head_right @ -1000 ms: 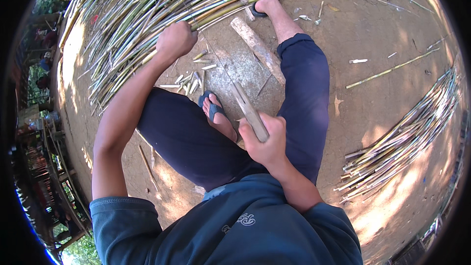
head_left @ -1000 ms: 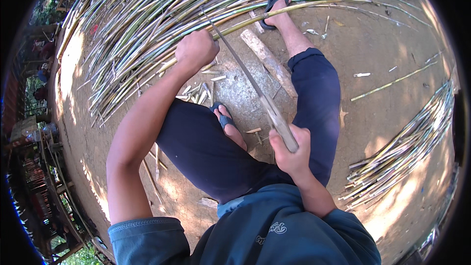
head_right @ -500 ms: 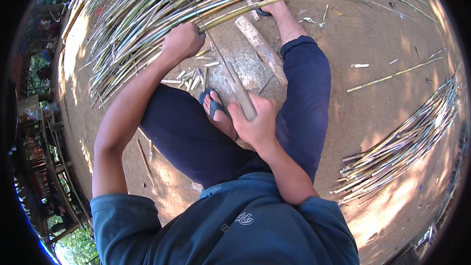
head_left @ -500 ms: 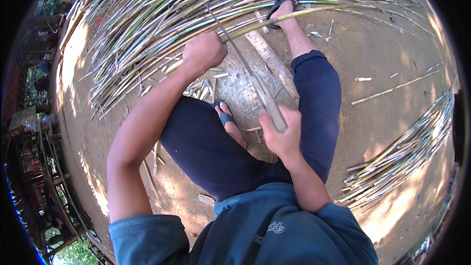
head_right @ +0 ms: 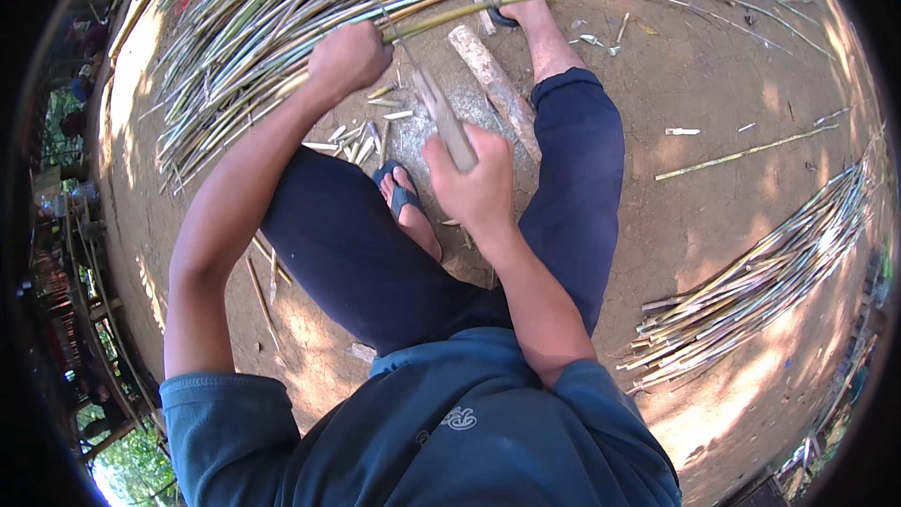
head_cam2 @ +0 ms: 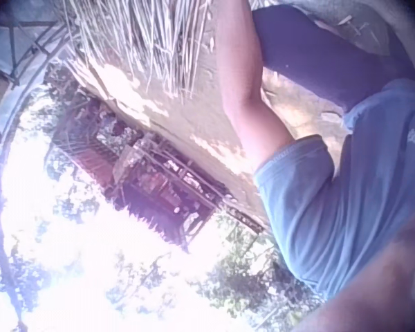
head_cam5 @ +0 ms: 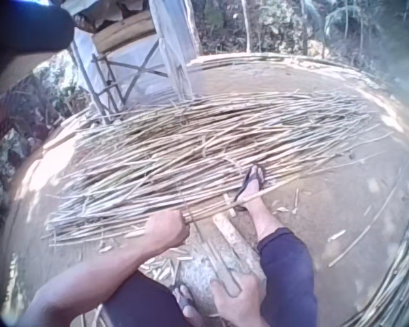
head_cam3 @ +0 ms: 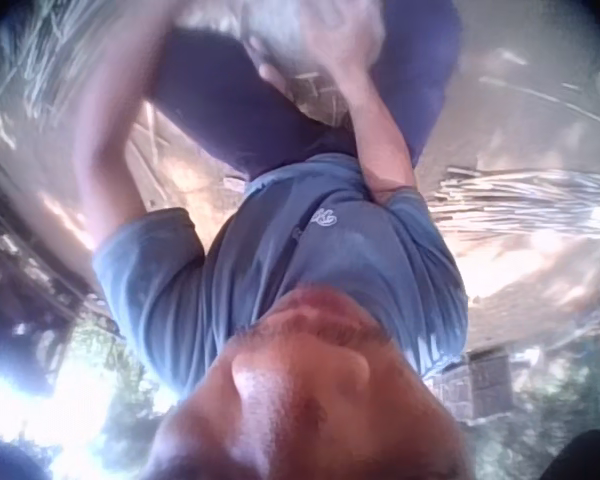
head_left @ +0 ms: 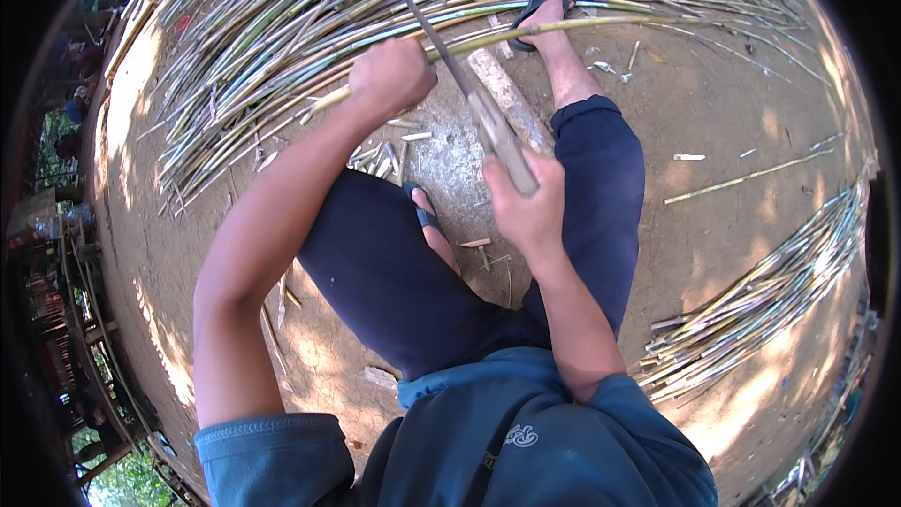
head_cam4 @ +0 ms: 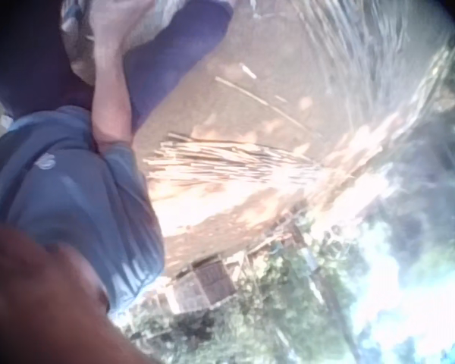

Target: The person sits on the ground and uses a machete to split long bamboo stalks into thin strips. They repeatedly place a stalk on a wooden block, split it lengthwise, and then cut the resulting strips into shorter pieces, which are discarded onto the ground.

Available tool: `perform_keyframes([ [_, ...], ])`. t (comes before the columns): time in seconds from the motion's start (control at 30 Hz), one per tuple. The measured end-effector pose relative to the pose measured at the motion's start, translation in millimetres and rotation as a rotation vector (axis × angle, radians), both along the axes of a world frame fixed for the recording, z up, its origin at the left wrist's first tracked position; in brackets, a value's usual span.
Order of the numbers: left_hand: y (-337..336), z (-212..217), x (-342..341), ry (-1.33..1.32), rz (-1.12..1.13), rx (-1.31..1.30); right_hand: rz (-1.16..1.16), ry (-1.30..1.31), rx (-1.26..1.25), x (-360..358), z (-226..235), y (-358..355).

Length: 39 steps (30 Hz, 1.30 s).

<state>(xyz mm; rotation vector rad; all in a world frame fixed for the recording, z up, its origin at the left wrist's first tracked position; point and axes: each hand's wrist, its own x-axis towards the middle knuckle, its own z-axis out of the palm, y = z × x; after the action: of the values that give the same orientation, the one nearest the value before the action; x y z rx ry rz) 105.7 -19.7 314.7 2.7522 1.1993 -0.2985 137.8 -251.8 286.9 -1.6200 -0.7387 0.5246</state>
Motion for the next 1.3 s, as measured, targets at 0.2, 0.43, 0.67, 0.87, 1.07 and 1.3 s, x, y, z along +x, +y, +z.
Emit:
perform_keyframes([
  [0.2, 41.4, -2.8, -10.4, 0.049, 0.102, 0.060, 0.059, 0.062, -0.012, -28.2, 12.6, -73.5],
  [0.43, 64.5, -8.1, -14.3, -0.092, 0.152, 0.246, 0.018, 0.102, -0.001, -8.9, 20.8, -49.1],
  [0.67, 63.8, -40.5, -32.1, 0.013, -0.072, -0.031, 0.051, 0.107, -0.067, -32.9, 11.3, -91.5],
  [0.87, 65.3, -43.5, -53.1, -0.065, -0.245, -0.248, 0.069, 0.086, -0.099, -35.3, 8.0, -95.8],
  [1.07, 60.8, -70.1, -56.9, -0.110, -0.237, -0.199, 0.068, 0.047, -0.155, -30.3, -0.9, -95.4],
  [1.3, 8.9, -201.9, -69.6, -0.335, 0.013, -0.209, 0.122, -0.021, -0.308, -34.4, -41.0, -109.6],
])
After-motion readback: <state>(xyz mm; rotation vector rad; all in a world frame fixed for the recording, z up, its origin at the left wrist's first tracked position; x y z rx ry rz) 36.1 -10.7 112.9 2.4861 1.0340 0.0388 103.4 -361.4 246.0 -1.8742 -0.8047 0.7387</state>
